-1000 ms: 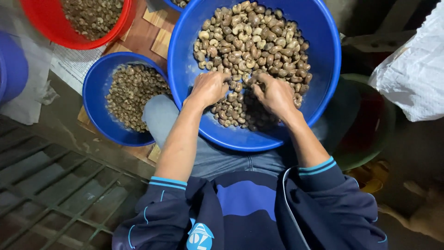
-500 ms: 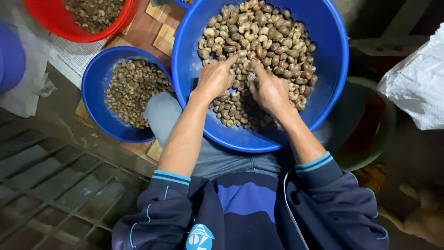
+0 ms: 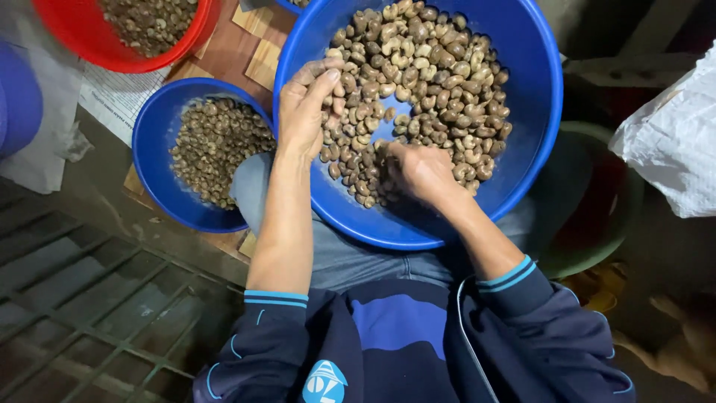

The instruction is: Sorting and inspecting cashew nuts by hand in a large plastic bowl.

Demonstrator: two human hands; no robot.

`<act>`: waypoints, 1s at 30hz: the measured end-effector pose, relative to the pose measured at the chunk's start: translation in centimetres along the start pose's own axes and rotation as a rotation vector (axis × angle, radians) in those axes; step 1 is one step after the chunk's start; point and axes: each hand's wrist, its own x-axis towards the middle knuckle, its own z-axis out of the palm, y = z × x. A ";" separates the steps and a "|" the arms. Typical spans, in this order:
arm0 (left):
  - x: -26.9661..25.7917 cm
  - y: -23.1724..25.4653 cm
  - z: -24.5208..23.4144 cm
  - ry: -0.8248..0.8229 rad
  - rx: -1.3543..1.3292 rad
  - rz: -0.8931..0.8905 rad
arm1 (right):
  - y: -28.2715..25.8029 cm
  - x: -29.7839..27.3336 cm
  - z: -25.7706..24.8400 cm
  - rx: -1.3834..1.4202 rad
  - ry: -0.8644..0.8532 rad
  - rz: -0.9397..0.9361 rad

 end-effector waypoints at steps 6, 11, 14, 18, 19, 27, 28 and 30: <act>0.0 -0.8 -0.2 -0.048 -0.002 0.010 | 1.7 3.6 0.0 0.018 0.085 0.114; -0.8 1.2 0.7 -0.008 -0.083 0.017 | -0.2 7.3 0.4 -0.053 0.150 0.069; -0.9 1.3 0.1 -0.073 -0.177 0.028 | -0.3 8.9 2.8 -0.138 0.154 0.044; -0.9 1.2 -0.7 -0.106 -0.190 0.065 | -1.0 6.7 4.3 -0.234 0.223 -0.027; -0.7 1.3 -0.7 -0.100 -0.195 0.064 | -0.7 5.9 4.2 -0.236 0.218 -0.031; -0.6 1.1 0.1 -0.040 0.063 0.037 | -0.6 4.1 0.1 0.036 0.128 -0.110; -0.6 1.0 0.2 -0.041 0.065 0.038 | -0.9 4.9 0.2 0.037 0.131 -0.110; -0.5 1.0 0.1 0.009 0.035 0.024 | -1.6 6.8 0.4 0.012 0.155 -0.006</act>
